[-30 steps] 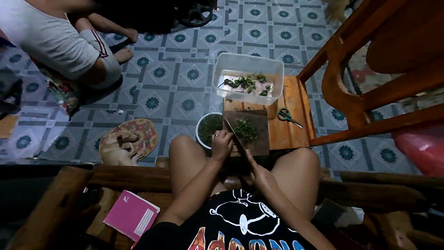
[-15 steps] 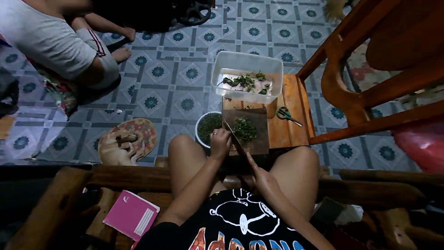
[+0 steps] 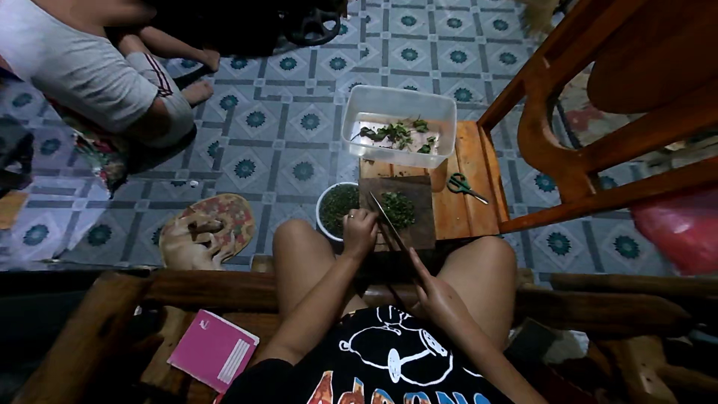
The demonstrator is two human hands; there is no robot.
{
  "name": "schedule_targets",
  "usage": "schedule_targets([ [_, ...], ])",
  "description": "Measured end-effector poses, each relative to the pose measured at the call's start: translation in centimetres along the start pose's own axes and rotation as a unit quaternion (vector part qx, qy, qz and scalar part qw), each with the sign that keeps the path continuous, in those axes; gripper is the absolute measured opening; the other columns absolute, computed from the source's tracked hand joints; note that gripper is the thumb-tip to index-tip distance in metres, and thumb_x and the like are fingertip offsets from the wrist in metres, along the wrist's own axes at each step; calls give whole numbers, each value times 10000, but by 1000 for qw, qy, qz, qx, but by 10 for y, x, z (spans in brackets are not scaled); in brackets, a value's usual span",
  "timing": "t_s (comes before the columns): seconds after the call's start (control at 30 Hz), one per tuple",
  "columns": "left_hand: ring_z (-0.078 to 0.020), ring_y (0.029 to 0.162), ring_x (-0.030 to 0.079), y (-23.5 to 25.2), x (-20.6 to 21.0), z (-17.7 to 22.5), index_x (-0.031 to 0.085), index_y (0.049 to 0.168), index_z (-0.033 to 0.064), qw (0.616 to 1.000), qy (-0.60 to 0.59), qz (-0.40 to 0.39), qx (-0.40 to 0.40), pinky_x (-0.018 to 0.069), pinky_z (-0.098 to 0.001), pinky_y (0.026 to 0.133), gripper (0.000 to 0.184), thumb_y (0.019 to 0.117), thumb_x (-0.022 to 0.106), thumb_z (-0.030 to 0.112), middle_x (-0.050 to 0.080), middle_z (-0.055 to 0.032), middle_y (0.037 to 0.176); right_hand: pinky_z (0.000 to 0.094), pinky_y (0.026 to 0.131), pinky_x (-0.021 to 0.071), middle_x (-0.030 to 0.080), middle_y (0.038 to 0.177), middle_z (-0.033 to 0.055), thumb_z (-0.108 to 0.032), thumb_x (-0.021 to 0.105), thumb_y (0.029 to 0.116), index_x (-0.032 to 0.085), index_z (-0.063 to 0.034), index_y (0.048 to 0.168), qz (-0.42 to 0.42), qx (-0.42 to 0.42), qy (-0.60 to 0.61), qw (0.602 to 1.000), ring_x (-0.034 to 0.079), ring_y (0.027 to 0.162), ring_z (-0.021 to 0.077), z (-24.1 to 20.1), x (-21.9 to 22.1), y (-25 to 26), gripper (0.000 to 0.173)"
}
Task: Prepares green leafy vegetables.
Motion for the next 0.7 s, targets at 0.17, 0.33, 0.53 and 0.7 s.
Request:
schedule_targets([
  [0.17,-356,1039,679,0,3,-1,782,1030,76,1000,8,23,4,513,-562,889,149,939,678,132,739,-134,1046,563,905,529,683,1149,224,-137,422,1078,8,-279,1663,-13,15,-26,999,680,1024,411,3,10,8,730],
  [0.33,-369,1030,673,-1,0,0,788,1038,85,1000,11,13,-7,517,-569,883,148,937,691,131,727,-147,1053,556,972,511,669,1224,224,-159,388,1093,9,-296,1661,-11,23,-31,999,665,1117,403,-2,12,31,696],
  [0.53,-363,1063,666,-1,-1,-1,776,1084,99,1000,15,7,-12,508,-570,902,188,957,644,143,722,-143,1074,558,936,524,689,1164,227,-170,360,1103,35,-247,1665,12,-16,-9,1000,687,1033,398,-2,2,13,654],
  [0.7,-386,1107,655,1,2,-2,766,1073,53,999,8,-19,-34,490,-592,951,189,958,650,147,727,-162,1101,586,862,540,694,1104,229,-153,412,1077,30,-272,1665,-5,3,-34,999,692,970,419,4,8,2,712],
])
Point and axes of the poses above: each hand's wrist, its own y-axis towards the middle knuckle, its own x-axis out of the palm, z = x × y, the point moved 5 cm from there along y, towards the middle knuckle
